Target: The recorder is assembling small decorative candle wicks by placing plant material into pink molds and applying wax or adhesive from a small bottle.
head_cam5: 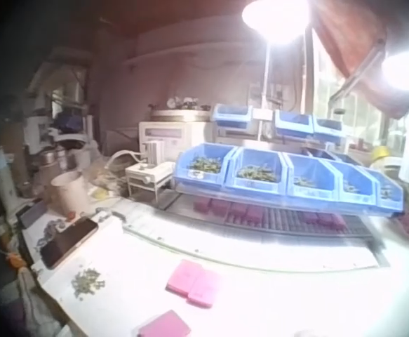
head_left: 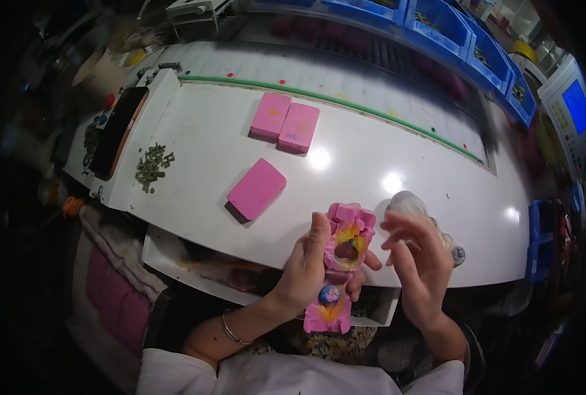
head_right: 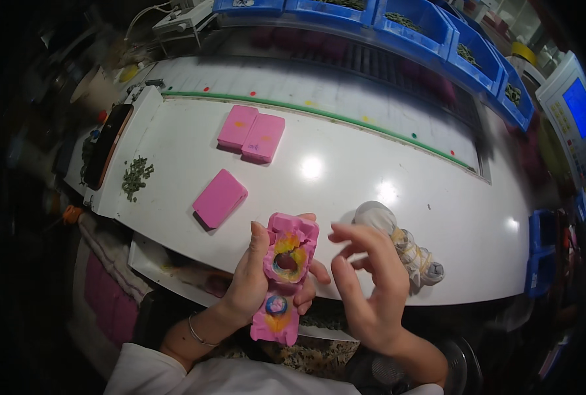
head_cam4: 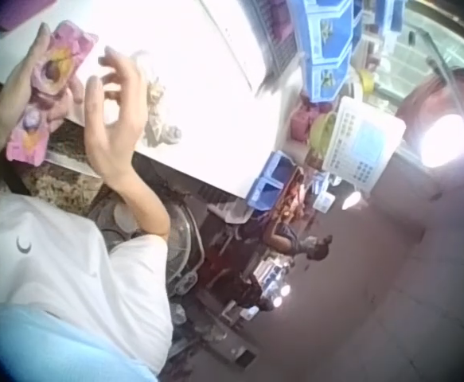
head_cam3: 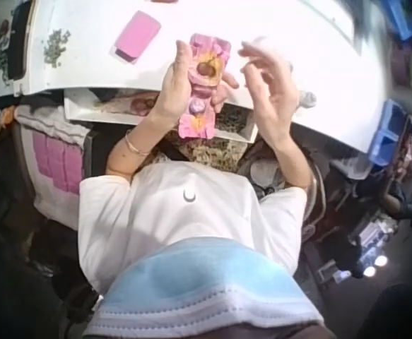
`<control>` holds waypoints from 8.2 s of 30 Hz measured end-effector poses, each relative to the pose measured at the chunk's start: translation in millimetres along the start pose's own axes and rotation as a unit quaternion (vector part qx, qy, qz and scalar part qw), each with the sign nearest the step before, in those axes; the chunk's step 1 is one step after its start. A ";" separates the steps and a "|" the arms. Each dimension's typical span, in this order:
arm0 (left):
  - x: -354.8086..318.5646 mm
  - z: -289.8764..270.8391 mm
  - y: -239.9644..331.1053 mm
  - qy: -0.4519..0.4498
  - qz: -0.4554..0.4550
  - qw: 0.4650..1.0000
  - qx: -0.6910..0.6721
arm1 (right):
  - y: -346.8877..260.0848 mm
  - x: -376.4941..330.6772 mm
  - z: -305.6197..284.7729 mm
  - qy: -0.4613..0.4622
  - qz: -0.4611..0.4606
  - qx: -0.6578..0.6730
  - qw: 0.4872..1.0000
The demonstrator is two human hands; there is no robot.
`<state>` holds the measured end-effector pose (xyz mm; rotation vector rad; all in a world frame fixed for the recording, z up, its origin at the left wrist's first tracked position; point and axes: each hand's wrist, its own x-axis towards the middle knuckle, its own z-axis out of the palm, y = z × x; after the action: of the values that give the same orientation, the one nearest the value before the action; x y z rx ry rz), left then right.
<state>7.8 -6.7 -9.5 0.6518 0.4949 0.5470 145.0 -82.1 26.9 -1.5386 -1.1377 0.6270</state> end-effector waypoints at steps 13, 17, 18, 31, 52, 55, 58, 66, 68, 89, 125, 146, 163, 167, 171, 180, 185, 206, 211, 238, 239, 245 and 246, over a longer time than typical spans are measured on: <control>-9.9 5.1 -5.1 -0.091 -0.045 0.988 0.114 | 12.1 -1.7 0.4 -0.062 0.131 0.245 0.959; -11.9 -1.7 -4.4 -0.093 -0.071 0.992 0.052 | 17.3 -2.8 1.6 -0.056 0.182 0.248 0.950; -12.1 -6.0 -3.7 -0.128 -0.094 0.987 0.019 | 17.4 -3.3 1.7 -0.053 0.210 0.271 0.938; -29.1 -11.5 11.7 0.041 0.006 0.989 0.142 | 16.8 10.2 -25.6 0.050 -0.124 -0.257 0.957; 25.0 -10.6 1.2 0.125 0.337 0.887 0.291 | -4.6 -10.4 7.1 -0.201 -0.185 -0.300 0.914; 26.9 -8.9 5.7 0.124 0.342 0.880 0.304 | -14.2 -1.0 4.7 -0.214 -0.126 -0.218 0.944; 34.0 -3.1 9.1 0.132 0.298 0.926 0.189 | -6.4 -3.2 3.9 -0.129 -0.116 -0.215 0.961; 47.5 -8.7 15.8 0.108 0.081 0.991 -0.023 | 5.8 -6.7 4.3 -0.081 -0.229 -0.342 0.908; 50.3 -5.5 16.8 0.104 0.019 0.992 -0.072 | 6.5 -6.7 4.3 -0.028 -0.277 -0.353 0.893; 47.8 -6.7 11.2 0.094 0.107 0.986 0.090 | 33.8 -17.1 -25.4 -0.083 -0.143 -0.426 0.890; 10.0 23.0 12.6 -0.114 -0.058 0.979 0.156 | 2.0 3.4 -12.6 -0.134 0.055 0.047 0.988; 8.5 10.5 11.7 -0.188 0.131 0.911 0.342 | 10.2 10.3 -56.5 -0.131 -0.033 -0.049 0.990; 23.0 3.5 14.4 -0.104 0.133 0.907 0.387 | -6.9 -23.3 -30.1 -0.013 -0.254 -0.498 0.829; 27.1 1.1 16.1 -0.104 0.138 0.894 0.413 | -2.2 -16.3 -26.1 -0.093 -0.266 -0.547 0.788; 28.0 -2.4 17.3 -0.099 0.145 0.895 0.409 | -1.5 -12.8 -29.4 -0.089 -0.257 -0.510 0.816; 26.8 1.6 29.4 -0.123 0.032 0.911 0.393 | 0.9 -10.8 -28.7 -0.100 -0.271 -0.520 0.804; 28.8 -1.1 30.4 -0.152 0.131 0.866 0.458 | 5.4 -19.4 -26.0 -0.060 -0.260 -0.504 0.822; 23.7 -4.5 28.8 -0.071 0.132 0.852 0.501 | 14.1 -21.3 -41.1 -0.044 -0.183 -0.556 0.810; 21.5 -3.8 28.2 -0.092 0.217 0.841 0.487 | 20.0 -26.8 -39.4 -0.074 -0.134 -0.555 0.817; 25.9 -0.9 32.9 -0.063 0.158 0.790 0.589 | -21.5 11.4 -35.1 -0.181 -0.237 -0.433 0.850; 26.7 0.7 31.8 -0.063 0.160 0.790 0.589 | -19.4 9.9 -36.4 -0.152 -0.258 -0.442 0.846; 31.2 1.8 26.1 -0.100 0.188 0.755 0.620 | -15.4 7.6 -24.5 -0.163 -0.294 -0.515 0.789; 30.3 2.5 27.8 -0.090 0.192 0.765 0.608 | -17.2 7.6 -23.9 -0.170 -0.272 -0.494 0.808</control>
<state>23.2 29.3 3.4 2.0824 0.4990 0.4887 162.7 -86.2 51.3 -1.8046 -2.3073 -0.1737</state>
